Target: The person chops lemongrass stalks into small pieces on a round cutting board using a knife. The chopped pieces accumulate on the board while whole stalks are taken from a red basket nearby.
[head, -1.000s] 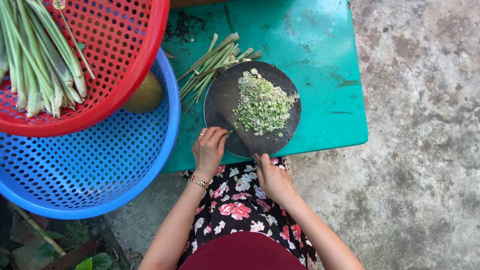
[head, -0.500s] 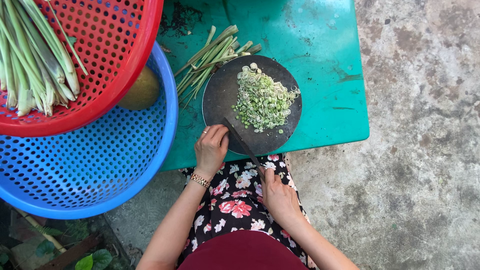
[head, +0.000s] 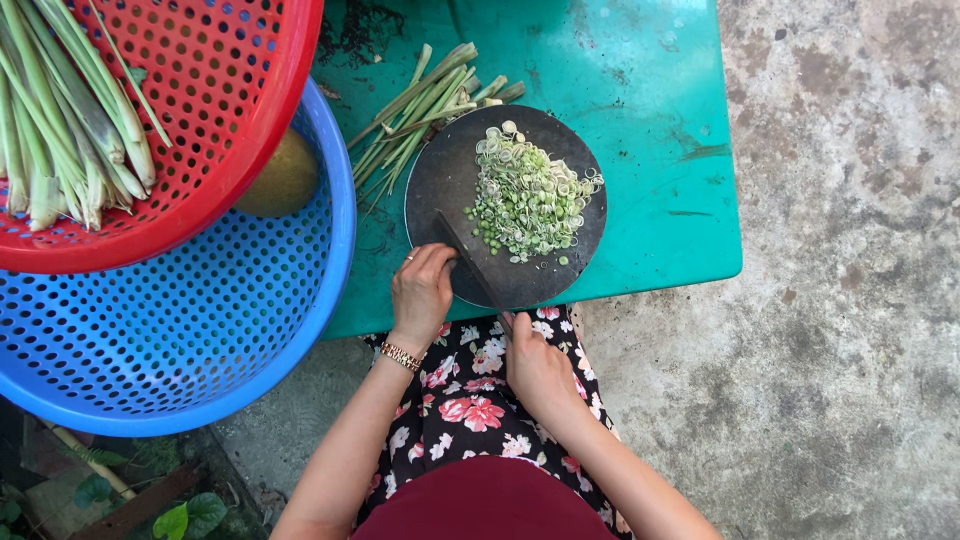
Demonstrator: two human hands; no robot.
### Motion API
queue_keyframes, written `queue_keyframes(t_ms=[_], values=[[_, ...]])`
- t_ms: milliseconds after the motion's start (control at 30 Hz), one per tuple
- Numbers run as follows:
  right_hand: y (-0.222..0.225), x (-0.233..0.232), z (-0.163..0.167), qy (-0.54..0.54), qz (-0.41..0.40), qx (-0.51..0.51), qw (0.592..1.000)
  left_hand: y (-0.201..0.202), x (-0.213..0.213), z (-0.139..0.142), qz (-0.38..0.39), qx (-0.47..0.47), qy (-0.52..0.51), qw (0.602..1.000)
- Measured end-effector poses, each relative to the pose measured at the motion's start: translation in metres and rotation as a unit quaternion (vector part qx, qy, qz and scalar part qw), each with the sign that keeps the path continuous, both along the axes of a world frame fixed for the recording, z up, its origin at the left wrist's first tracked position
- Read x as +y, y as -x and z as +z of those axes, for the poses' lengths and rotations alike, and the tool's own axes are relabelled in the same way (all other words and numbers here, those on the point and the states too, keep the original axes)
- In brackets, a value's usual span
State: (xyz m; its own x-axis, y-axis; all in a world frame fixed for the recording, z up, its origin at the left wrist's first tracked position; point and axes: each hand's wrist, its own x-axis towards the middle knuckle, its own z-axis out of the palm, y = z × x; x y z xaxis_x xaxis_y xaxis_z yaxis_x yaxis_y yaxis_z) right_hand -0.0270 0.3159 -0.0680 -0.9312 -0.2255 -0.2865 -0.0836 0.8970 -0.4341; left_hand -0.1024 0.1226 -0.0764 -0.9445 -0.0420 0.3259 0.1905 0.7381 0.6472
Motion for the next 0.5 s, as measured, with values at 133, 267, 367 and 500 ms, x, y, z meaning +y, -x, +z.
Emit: queue_keyframes(t_ms=[133, 267, 367, 500], values=[[0.015, -0.003, -0.004, 0.009, 0.000, 0.003, 1.000, -0.002, 0.001, 0.006, 0.002, -0.010, -0.010, 1.000], [0.007, 0.015, 0.008, 0.047, 0.006, 0.000, 0.999, -0.005, 0.003, 0.007, 0.002, -0.009, -0.014, 1.000], [-0.013, 0.022, 0.014, -0.005, 0.013, -0.010, 1.000, -0.006, 0.004, 0.005, 0.004, -0.003, -0.002, 1.000], [-0.021, 0.026, 0.006, -0.040, 0.019, -0.013, 0.999, -0.005, 0.005, 0.002, 0.000, -0.008, 0.005, 1.000]])
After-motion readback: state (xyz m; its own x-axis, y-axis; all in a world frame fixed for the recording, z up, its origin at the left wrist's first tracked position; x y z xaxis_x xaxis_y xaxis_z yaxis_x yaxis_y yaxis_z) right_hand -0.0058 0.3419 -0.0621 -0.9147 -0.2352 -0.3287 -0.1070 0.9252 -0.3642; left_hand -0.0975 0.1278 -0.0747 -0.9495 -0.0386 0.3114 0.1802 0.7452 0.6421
